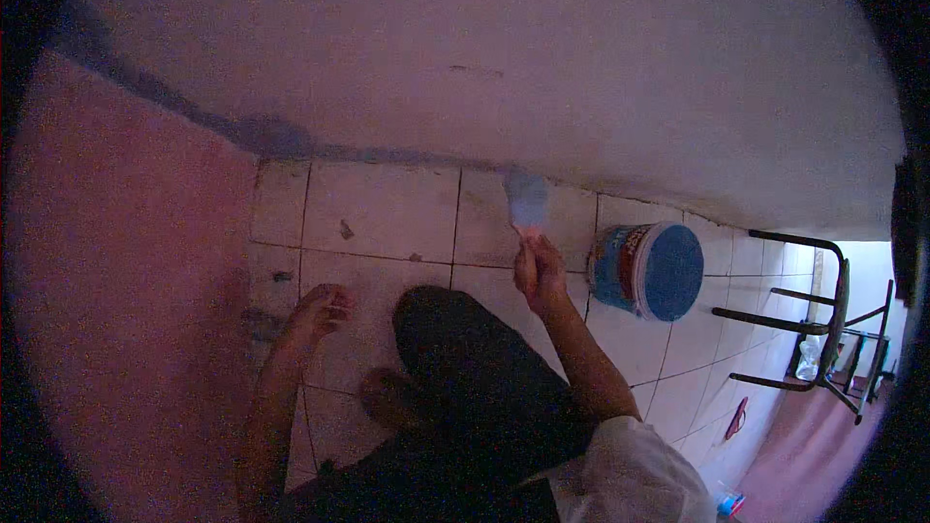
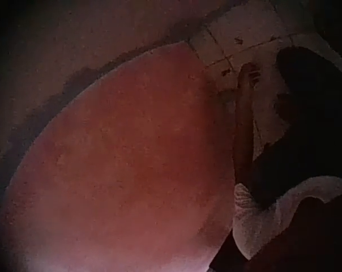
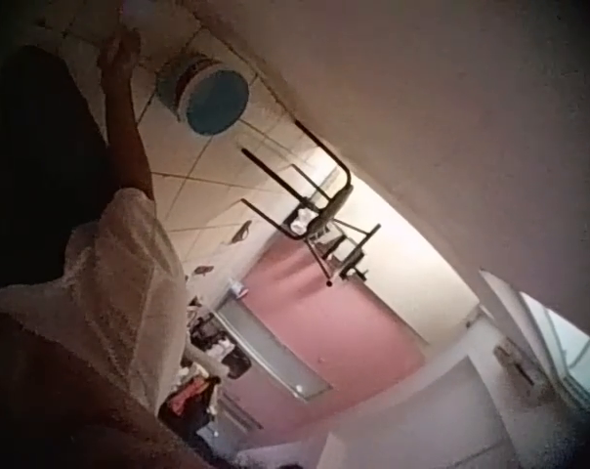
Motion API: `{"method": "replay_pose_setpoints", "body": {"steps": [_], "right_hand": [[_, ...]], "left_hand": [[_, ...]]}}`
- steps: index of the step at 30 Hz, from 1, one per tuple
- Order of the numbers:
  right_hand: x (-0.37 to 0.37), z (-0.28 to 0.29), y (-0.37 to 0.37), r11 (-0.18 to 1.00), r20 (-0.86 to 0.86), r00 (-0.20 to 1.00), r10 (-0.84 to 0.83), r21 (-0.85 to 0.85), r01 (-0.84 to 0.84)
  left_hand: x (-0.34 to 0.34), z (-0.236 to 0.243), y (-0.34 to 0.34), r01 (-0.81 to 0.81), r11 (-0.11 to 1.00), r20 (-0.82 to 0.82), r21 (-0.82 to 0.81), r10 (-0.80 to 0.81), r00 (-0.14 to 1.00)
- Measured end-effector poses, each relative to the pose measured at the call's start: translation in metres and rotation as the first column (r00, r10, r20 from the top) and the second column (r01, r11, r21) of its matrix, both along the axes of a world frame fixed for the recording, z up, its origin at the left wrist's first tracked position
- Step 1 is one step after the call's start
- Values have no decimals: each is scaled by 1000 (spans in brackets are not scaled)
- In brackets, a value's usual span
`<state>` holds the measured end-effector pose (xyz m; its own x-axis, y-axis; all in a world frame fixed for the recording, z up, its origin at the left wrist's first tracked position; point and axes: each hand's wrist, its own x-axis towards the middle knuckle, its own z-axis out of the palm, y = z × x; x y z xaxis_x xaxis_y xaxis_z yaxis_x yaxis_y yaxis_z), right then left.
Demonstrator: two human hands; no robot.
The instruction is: Painting the base of a wall with blue paint using a brush.
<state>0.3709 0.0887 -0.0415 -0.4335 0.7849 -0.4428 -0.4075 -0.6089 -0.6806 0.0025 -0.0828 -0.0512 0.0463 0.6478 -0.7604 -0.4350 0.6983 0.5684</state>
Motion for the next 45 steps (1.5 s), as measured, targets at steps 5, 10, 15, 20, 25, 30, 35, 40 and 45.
{"method": "replay_pose_setpoints", "body": {"steps": [5,10,15,20,25,30,35,40,45], "right_hand": [[42,7,-25,950,452,849,-275,-10,313],[35,-12,-19,942,506,797,-330,129,308],[3,10,-8,935,438,827,-353,135,328],[6,-20,15,957,393,884,-254,-33,290],[24,-112,48,943,778,620,-100,273,-190],[25,-85,64,886,569,805,-171,446,-127],[-24,-33,29,936,546,767,-336,282,210],[-5,-19,-16,977,503,837,-214,122,177],[4,-46,-27,955,428,866,-258,-22,295]], "left_hand": [[32,39,19,6,1000,-45,24,-5,999],[26,41,16,48,999,-87,12,-47,995],[23,47,9,-10,1000,-68,-23,8,998],[29,67,15,62,997,-181,-36,-67,981],[18,21,7,-85,877,239,472,-34,970],[33,73,23,40,999,-146,-3,-40,988],[25,77,16,-10,990,-51,138,18,999],[12,40,7,46,998,-179,-52,-54,982],[17,40,8,14,1000,-79,0,-14,997]]}}
